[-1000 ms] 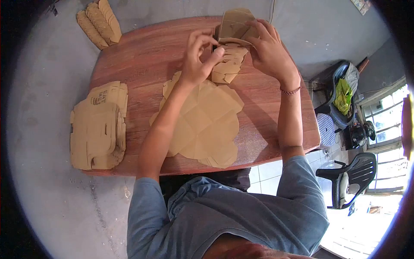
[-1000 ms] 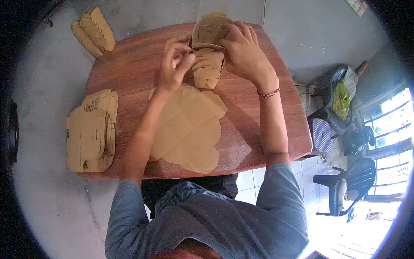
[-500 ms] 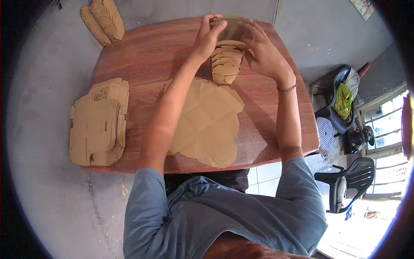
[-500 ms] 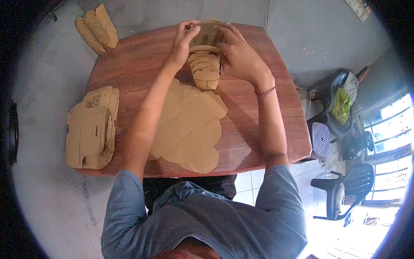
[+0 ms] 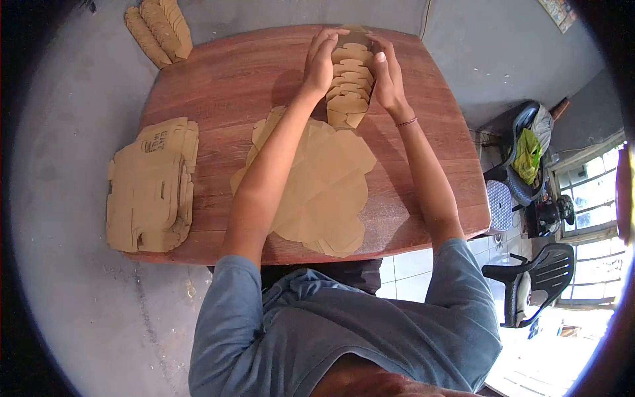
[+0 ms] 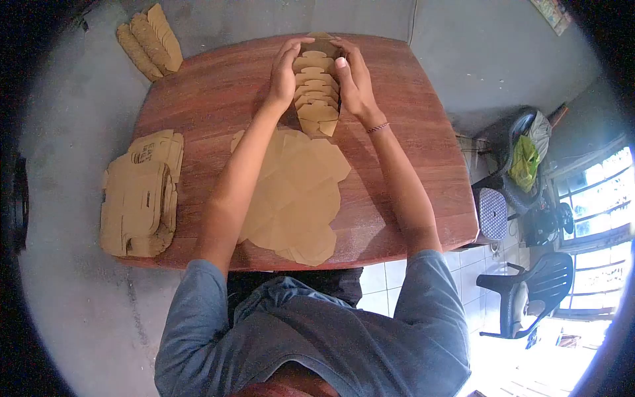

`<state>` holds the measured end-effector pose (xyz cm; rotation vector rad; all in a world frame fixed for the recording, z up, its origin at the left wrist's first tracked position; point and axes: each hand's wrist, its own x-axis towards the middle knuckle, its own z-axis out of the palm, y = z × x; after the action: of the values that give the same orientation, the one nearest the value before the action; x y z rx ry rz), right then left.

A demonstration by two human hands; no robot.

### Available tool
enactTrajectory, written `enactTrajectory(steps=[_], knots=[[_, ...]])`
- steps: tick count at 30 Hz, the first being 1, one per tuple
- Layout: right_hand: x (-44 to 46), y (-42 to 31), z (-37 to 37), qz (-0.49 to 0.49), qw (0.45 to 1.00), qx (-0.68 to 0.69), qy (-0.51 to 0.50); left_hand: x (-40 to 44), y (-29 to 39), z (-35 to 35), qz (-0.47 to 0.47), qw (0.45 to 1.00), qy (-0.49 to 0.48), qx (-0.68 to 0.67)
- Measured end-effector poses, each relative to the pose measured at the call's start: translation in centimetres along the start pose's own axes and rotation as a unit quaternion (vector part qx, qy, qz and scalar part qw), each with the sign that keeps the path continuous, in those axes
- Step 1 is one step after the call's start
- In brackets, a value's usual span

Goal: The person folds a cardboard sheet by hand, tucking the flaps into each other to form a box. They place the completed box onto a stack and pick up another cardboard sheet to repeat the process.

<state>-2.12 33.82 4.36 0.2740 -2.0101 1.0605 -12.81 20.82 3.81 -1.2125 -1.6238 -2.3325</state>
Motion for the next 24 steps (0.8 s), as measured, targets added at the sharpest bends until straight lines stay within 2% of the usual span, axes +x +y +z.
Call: enactTrajectory(steps=[3, 4, 6, 9, 16, 24], knots=[[-0.5, 0.6, 0.6, -0.014, 0.999, -0.003, 0.043, 0.2, -0.8, 0.5, -0.008, 0.998, 0.005, -0.068], [-0.7, 1.0, 1.0, -0.012, 0.999, -0.002, 0.043, 0.1, -1.1, 0.5, -0.010, 0.998, 0.005, -0.068], [-0.9, 1.6, 1.6, -0.029, 0.995, 0.030, 0.088, -0.2, -0.4, 0.8, 0.048, 0.999, -0.003, -0.008], [-1.4, 1.9, 1.8, -0.018, 0.994, 0.026, 0.102, -0.4, 0.2, 0.9, 0.051, 0.999, -0.004, -0.008], [-1.4, 1.9, 2.0, -0.036, 0.996, 0.027, 0.082, -0.8, -0.1, 0.5, 0.064, 0.998, -0.001, 0.005], [-1.1, 1.8, 1.6, -0.064, 0.997, -0.003, 0.048, -1.0, -0.3, 0.5, 0.071, 0.996, 0.022, -0.039]])
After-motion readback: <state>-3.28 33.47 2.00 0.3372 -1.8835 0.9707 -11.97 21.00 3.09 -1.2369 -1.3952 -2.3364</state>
